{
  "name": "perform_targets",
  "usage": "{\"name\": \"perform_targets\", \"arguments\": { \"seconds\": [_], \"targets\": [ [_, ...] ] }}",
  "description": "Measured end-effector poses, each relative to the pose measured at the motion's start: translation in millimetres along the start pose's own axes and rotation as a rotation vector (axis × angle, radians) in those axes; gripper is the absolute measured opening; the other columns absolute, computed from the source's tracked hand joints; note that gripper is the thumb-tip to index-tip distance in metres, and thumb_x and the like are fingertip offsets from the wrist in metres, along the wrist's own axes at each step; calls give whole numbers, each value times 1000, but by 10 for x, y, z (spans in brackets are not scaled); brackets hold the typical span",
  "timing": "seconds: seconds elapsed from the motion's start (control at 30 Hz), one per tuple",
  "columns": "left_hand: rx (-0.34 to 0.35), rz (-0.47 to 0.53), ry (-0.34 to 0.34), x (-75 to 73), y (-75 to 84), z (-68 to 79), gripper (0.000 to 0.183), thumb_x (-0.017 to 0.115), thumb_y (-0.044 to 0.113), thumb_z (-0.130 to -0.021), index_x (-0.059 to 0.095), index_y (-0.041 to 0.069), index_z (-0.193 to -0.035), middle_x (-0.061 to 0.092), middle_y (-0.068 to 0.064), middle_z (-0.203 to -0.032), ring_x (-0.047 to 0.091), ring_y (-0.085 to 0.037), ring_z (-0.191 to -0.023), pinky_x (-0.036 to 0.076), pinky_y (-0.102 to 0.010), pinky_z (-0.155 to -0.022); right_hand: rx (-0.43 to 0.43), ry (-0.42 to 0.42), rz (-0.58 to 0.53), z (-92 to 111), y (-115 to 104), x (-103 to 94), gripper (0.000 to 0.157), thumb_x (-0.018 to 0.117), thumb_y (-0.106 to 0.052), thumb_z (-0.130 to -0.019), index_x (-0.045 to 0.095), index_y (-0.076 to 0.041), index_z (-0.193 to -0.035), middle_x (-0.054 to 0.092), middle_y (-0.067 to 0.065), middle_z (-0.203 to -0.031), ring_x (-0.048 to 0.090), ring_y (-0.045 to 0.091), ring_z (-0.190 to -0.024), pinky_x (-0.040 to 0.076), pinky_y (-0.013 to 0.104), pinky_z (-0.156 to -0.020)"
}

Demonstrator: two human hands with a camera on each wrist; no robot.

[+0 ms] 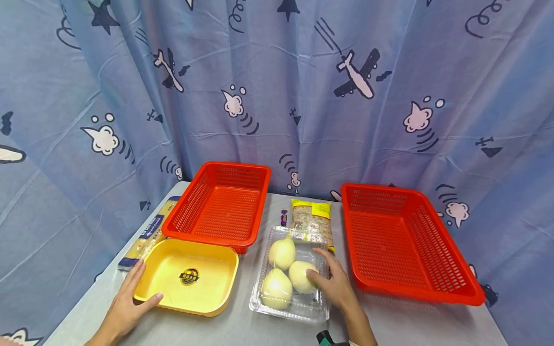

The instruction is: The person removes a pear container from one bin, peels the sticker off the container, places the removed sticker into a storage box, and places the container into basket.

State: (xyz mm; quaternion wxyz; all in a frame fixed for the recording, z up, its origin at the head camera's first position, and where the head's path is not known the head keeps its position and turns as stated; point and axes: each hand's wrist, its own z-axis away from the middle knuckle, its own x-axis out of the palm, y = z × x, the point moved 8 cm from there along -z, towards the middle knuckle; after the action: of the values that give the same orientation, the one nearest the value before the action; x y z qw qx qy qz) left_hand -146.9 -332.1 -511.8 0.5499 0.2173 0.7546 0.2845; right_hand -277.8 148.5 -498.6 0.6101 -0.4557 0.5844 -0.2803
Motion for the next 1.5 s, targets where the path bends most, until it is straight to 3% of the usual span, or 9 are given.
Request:
{"name": "perform_targets", "arguments": {
  "seconds": [0.17,0.3,0.4,0.47,0.83,1.07,1.3,1.37,1.5],
  "targets": [
    [-2,2,-3,-8,15,-6,97,78,37,-79,24,5,-153,18,-16,-157,21,-47,-136,23,-72,-95,-40,19,-60,-3,15,2,56,69,-20,-88,46,-15,-138,30,25,-148,25,44,-133,22,71,-97],
    [4,6,8,-34,27,-5,96,78,36,-79,25,4,-153,19,-16,-157,20,-48,-136,22,-72,-96,-86,58,-88,-16,1,5,51,69,-15,-86,50,-12,-134,49,23,-113,44,31,-103,38,46,-83],
    [12,-2,17,-59,40,7,96,78,36,-79,25,4,-153,19,-16,-156,21,-49,-135,22,-73,-94,-97,72,-106,-32,11,13,51,69,-12,-85,51,-11,-133,40,14,-84,40,25,-79,35,34,-67],
    [21,-12,27,-76,53,5,96,78,36,-79,26,5,-152,21,-17,-156,23,-50,-134,21,-74,-93,-95,77,-111,-36,25,18,50,69,-12,-85,52,-11,-132,38,12,-82,39,24,-78,35,33,-67],
    [94,2,112,-263,219,-32,91,79,29,-76,33,2,-149,30,-25,-150,28,-52,-129,21,-74,-94,-167,89,-105,5,-6,25,49,67,-10,-86,52,-8,-133,49,21,-126,43,32,-106,36,42,-84],
    [103,57,155,-366,418,-109,91,79,26,-77,30,20,-153,30,-20,-151,27,-50,-131,19,-75,-95,-135,92,-126,-3,53,4,49,68,-10,-85,53,-11,-132,41,12,-86,41,23,-82,34,33,-68],
    [143,127,214,-419,623,-125,91,80,18,-73,35,23,-151,31,-12,-153,27,-37,-136,19,-70,-100,-167,88,-139,-4,55,-4,48,67,-9,-86,53,-9,-133,47,23,-111,41,28,-92,35,36,-74],
    [168,150,247,-437,694,-112,89,80,15,-71,38,21,-150,34,-11,-151,29,-26,-137,20,-65,-103,-175,90,-138,0,53,-6,48,67,-8,-86,53,-8,-132,47,23,-113,42,28,-94,35,36,-75],
    [239,204,317,-475,848,-98,86,78,7,-69,43,16,-147,45,-15,-143,37,-7,-129,32,-35,-104,-170,88,-129,2,80,-3,48,67,-9,-87,53,-8,-132,49,24,-114,43,30,-95,36,36,-78]
  ]
}}
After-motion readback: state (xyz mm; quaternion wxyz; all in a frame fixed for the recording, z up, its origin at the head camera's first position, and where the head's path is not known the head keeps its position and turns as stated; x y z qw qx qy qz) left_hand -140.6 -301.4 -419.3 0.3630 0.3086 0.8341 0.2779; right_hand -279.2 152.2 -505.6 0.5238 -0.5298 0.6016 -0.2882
